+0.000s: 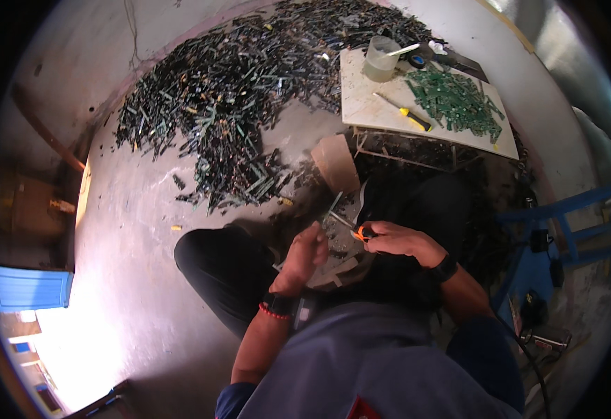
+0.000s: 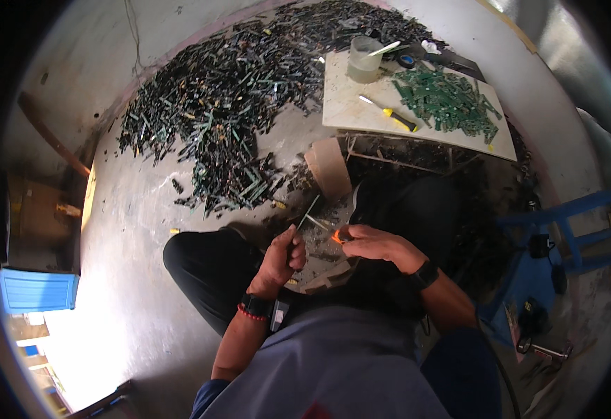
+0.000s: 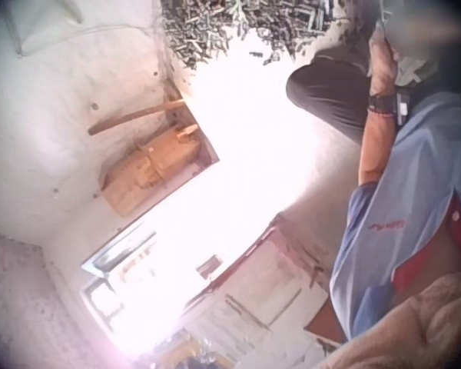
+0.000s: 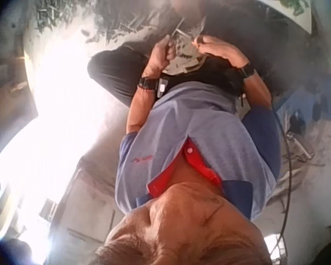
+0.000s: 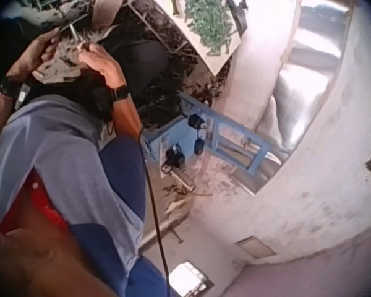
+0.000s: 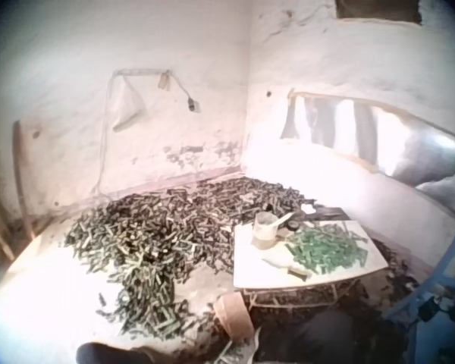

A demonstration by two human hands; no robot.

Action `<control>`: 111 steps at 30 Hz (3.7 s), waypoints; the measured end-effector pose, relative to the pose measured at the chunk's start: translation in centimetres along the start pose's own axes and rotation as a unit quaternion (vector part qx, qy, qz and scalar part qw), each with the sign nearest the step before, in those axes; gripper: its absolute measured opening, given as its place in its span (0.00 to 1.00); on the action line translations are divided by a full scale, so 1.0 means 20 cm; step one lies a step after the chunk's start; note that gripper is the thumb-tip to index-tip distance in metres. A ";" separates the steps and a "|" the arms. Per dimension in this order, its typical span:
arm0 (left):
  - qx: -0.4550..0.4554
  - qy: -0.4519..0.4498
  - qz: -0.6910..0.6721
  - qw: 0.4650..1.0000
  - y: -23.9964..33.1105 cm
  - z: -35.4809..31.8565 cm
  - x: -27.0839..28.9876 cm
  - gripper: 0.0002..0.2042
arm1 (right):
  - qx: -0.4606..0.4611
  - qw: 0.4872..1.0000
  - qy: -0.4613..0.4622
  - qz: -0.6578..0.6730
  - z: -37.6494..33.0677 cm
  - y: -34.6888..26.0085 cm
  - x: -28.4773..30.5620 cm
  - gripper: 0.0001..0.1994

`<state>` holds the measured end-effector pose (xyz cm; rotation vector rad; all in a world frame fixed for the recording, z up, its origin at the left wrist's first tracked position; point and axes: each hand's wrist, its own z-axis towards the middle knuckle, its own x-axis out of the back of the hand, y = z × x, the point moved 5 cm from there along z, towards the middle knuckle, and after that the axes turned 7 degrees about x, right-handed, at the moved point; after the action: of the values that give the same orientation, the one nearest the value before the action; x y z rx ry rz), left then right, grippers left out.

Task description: The person sits on the floor and uses pliers and a screwdriver to remove components from green circuit boards. They place the processed boards on a nearby table and discard the removed parts onto a pile on the floor.

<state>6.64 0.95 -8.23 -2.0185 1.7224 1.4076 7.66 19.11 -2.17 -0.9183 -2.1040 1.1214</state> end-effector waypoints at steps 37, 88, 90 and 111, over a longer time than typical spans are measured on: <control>-0.001 0.019 0.057 0.998 0.71 0.63 -0.36 0.14 | 0.168 0.751 0.632 -0.091 0.20 -0.57 1.36 0.25; -0.087 0.076 0.187 0.975 0.70 0.74 -0.39 0.17 | 0.172 0.752 0.629 -0.092 0.10 -0.40 1.19 0.06; -0.093 0.072 0.182 0.976 0.70 0.75 -0.38 0.17 | 0.249 0.690 0.676 -0.075 0.07 -0.44 1.17 0.07; -0.084 0.083 0.161 0.980 0.74 0.76 -0.34 0.17 | 0.128 0.912 0.380 -0.091 0.13 -0.37 1.13 0.11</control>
<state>-13.35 10.30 -5.18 -2.0643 2.1498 1.5626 -9.86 32.64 6.74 -0.8293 -1.3345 0.7444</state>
